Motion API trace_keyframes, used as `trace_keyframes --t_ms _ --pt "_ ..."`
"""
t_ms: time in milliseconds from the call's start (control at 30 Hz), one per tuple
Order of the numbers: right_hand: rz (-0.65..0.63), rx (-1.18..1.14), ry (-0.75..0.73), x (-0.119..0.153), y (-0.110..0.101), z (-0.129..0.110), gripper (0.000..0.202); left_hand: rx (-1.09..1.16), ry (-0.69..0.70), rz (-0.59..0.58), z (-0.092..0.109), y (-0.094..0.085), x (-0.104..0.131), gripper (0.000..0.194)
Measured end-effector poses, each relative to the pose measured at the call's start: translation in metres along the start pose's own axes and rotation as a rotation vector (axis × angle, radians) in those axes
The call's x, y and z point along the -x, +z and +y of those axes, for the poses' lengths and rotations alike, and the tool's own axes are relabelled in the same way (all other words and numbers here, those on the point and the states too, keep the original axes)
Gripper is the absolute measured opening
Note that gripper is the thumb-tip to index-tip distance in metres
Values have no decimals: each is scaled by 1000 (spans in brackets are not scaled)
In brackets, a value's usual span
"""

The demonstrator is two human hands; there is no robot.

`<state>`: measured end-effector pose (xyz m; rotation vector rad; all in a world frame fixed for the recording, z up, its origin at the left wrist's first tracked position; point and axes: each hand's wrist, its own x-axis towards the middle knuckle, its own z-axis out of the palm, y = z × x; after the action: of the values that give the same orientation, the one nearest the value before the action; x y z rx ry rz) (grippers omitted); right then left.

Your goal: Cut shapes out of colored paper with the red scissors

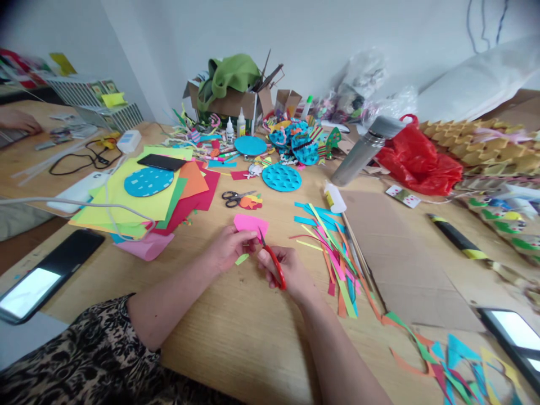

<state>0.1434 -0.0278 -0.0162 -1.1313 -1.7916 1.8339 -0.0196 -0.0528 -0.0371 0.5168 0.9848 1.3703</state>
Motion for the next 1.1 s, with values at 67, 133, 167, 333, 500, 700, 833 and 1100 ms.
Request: trace_keyframes --t_ms 67,133,167,333,500,700,833,1100 --pt "-1 8 3 0 0 0 60 33 0 36 2 1 0 25" --pt "-8 14 3 1 0 -1 60 62 11 71 4 1 0 28" --pt "-12 15 4 1 0 -1 60 72 24 86 4 1 0 29" --pt "-28 3 9 1 -2 0 63 91 88 136 6 2 -2 27" --pt "-45 -63 4 1 -4 1 64 100 71 151 8 4 0 25" --pt "-21 -115 -5 1 -3 -1 65 86 29 112 9 5 3 32" --pt "-10 -150 -29 0 -4 2 65 75 11 65 6 4 2 38" --pt "-108 -145 -6 -2 -8 6 66 -52 52 -43 0 1 1 27"
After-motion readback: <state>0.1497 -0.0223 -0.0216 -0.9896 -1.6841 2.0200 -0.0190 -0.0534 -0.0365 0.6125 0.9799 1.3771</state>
